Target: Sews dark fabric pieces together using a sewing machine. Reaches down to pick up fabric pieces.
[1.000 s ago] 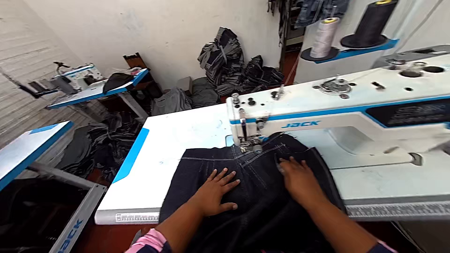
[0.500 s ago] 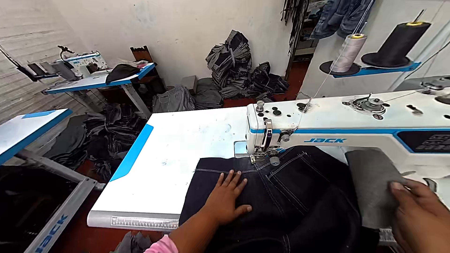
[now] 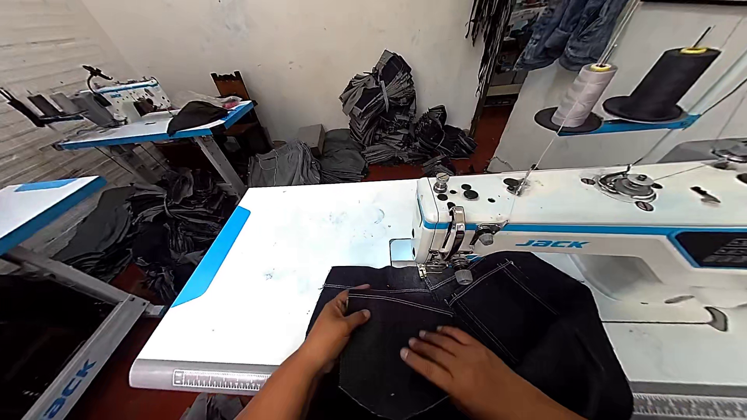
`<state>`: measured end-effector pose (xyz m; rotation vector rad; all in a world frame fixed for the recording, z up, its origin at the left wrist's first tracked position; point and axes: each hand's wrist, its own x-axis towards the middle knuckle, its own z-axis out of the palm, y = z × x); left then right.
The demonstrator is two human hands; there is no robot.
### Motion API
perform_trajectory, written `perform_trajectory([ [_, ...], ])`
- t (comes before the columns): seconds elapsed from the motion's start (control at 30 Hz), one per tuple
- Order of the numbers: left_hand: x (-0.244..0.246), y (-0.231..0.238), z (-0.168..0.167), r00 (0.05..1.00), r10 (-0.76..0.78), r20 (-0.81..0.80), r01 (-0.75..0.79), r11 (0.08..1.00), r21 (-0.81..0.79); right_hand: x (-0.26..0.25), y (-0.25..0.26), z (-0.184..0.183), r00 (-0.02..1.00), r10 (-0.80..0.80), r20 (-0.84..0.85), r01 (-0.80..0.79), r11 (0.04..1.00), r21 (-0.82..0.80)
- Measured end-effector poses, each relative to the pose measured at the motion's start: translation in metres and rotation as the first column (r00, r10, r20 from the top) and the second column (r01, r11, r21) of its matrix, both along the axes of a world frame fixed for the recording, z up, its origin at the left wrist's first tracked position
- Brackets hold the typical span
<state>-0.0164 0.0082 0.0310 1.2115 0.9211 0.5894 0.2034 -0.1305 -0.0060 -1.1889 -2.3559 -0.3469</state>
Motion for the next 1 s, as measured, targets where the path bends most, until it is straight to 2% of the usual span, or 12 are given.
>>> perform_trajectory([
  [0.07,-0.007,0.014,-0.004,0.998,0.060,-0.027,-0.061,0.998,-0.021,0.007,0.014,-0.005,0.997,-0.071,-0.030,0.069,0.996,-0.065],
  [0.13,-0.009,0.026,-0.014,0.987,0.076,-0.144,-0.068,0.996,0.055,0.007,0.025,-0.007,0.993,-0.115,-0.029,0.112,0.990,-0.085],
  [0.17,-0.009,0.031,-0.020,0.966,0.060,-0.250,-0.023,0.988,0.151,0.006,0.027,-0.009,0.990,-0.137,-0.031,0.134,0.987,-0.088],
  [0.23,-0.012,0.034,-0.026,0.877,-0.012,-0.481,0.167,0.945,0.280,0.003,0.020,-0.022,0.989,-0.133,-0.063,0.125,0.985,-0.117],
  [0.33,-0.014,0.025,-0.027,0.782,-0.061,-0.620,0.311,0.901,0.304,-0.003,0.000,-0.040,0.989,-0.097,-0.107,0.082,0.987,-0.139],
  [0.4,-0.013,0.025,-0.028,0.777,-0.052,-0.628,0.314,0.896,0.314,-0.003,0.001,-0.035,0.986,-0.120,-0.112,0.099,0.979,-0.180],
  [0.57,-0.014,0.030,-0.028,0.810,-0.077,-0.581,0.288,0.916,0.280,-0.004,0.017,-0.030,0.942,-0.323,-0.094,0.297,0.929,-0.219],
  [0.77,-0.025,0.027,-0.031,0.828,-0.088,-0.554,0.291,0.911,0.291,-0.010,0.009,-0.042,0.929,-0.358,-0.089,0.331,0.916,-0.228],
  [0.9,-0.024,0.027,-0.042,0.829,0.070,-0.555,0.169,0.915,0.367,-0.013,0.011,-0.043,0.916,-0.383,-0.120,0.350,0.909,-0.226],
  [1.0,-0.022,0.027,-0.046,0.833,0.110,-0.542,0.145,0.903,0.405,-0.014,0.010,-0.040,0.901,-0.414,-0.132,0.370,0.890,-0.267],
])
